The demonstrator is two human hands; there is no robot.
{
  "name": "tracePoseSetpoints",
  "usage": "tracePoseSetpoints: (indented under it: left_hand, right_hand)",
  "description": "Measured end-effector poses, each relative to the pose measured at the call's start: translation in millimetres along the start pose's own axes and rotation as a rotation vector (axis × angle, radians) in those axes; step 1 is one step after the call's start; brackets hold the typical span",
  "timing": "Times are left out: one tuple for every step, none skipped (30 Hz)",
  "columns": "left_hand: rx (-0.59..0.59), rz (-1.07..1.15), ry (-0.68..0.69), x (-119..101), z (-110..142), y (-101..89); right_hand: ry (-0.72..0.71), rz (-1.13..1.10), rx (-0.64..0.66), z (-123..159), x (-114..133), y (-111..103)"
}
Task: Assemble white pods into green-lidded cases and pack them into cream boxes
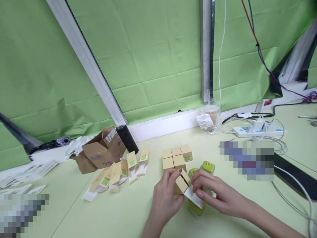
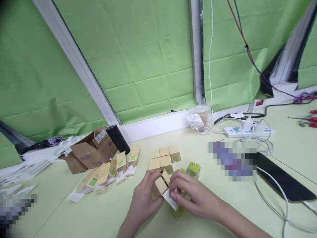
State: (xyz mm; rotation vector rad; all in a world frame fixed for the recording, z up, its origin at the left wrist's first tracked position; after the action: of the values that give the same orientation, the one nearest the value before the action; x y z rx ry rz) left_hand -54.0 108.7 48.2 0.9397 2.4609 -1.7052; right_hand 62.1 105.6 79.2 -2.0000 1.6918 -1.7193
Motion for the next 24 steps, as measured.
tracePoseSetpoints:
  left_hand:
    - [-0.026,-0.017,0.053,-2.5,1.9,0.6]
    - [-0.053,-0.036,0.110,-5.9,3.7,1.1]
    - [-0.079,-0.059,0.169,-10.1,5.5,1.3]
    - [-0.105,-0.089,0.225,-14.6,7.2,1.1]
    - [-0.127,-0.123,0.276,-19.4,8.6,0.5]
    - [-0.147,-0.161,0.318,-24.0,9.7,-0.5]
    - [-0.165,-0.199,0.350,-28.1,10.4,-2.0]
    - [-0.180,-0.230,0.372,-31.7,10.7,-3.8]
    - [-0.190,-0.249,0.381,-34.3,10.6,-5.5]
    - [-0.190,-0.258,0.382,-36.2,10.2,-6.4]
    - [-0.182,-0.258,0.381,-38.1,9.7,-6.4]
    - [-0.168,-0.252,0.383,-40.1,9.3,-5.3]
    - [-0.150,-0.244,0.390,-42.3,9.2,-3.4]
    - [-0.135,-0.232,0.401,-44.4,9.5,-1.5]
    - [-0.124,-0.216,0.407,-45.4,10.0,0.0]
    - [-0.118,-0.190,0.407,-44.7,10.6,0.7]
    - [-0.114,-0.154,0.397,-42.2,11.1,0.5]
    - [-0.109,-0.110,0.373,-37.5,11.2,-0.2]
    - [-0.108,-0.063,0.334,-31.0,11.2,-1.8]
    - [-0.111,-0.012,0.279,-22.9,10.8,-4.5]
    - [-0.118,0.040,0.202,-13.3,10.3,-7.7]
    - [-0.133,0.096,0.099,-1.8,10.1,-11.3]
    - [-0.155,0.158,-0.028,10.8,10.7,-14.7]
    - [-0.180,0.232,-0.164,22.8,12.7,-17.0]
  right_hand:
    - [0.029,0.003,0.008,0.0,-1.4,1.5]
    - [0.059,0.032,0.012,-0.5,-3.6,3.1]
    - [0.088,0.074,0.013,-1.1,-6.4,4.7]
    - [0.119,0.120,0.009,-1.7,-10.1,5.8]
    - [0.153,0.162,-0.004,-2.2,-14.6,5.9]
    - [0.183,0.200,-0.031,-2.5,-19.1,4.4]
    - [0.208,0.239,-0.068,-2.5,-23.4,1.7]
    - [0.223,0.284,-0.107,-2.2,-26.8,-1.5]
    - [0.229,0.333,-0.138,-1.8,-29.6,-4.1]
    - [0.226,0.381,-0.155,-1.5,-31.8,-5.2]
    - [0.213,0.420,-0.154,-1.5,-33.1,-4.4]
    - [0.188,0.442,-0.142,-1.7,-33.4,-2.3]
    - [0.158,0.446,-0.127,-1.9,-32.6,0.4]
    - [0.126,0.431,-0.120,-1.9,-30.9,2.1]
    - [0.102,0.399,-0.125,-1.9,-28.8,2.3]
    - [0.085,0.349,-0.144,-1.9,-26.8,0.5]
    - [0.081,0.287,-0.169,-2.1,-25.7,-3.3]
    - [0.091,0.211,-0.198,-2.4,-26.3,-8.7]
    - [0.119,0.120,-0.220,-3.0,-29.7,-15.1]
    - [0.165,0.020,-0.239,-3.4,-36.1,-22.6]
    - [0.225,-0.075,-0.258,-3.2,-45.4,-31.3]
    - [0.291,-0.153,-0.283,-1.7,-56.5,-41.5]
    - [0.357,-0.205,-0.312,1.3,-68.8,-53.2]
    - [0.415,-0.208,-0.344,5.6,-81.0,-66.5]
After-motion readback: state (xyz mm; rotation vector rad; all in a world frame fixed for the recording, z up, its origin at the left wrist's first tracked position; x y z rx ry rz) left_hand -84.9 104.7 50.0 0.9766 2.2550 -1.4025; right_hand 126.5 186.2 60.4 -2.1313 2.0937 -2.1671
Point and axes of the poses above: each hand's wrist, its own z-axis away from the middle knuckle, its own y-axis out of the palm, x = y × z, the point moved 10 cm from there along -z, towards the middle knuckle, and after that the axes turned 7 degrees about y, right-handed, at the moved point
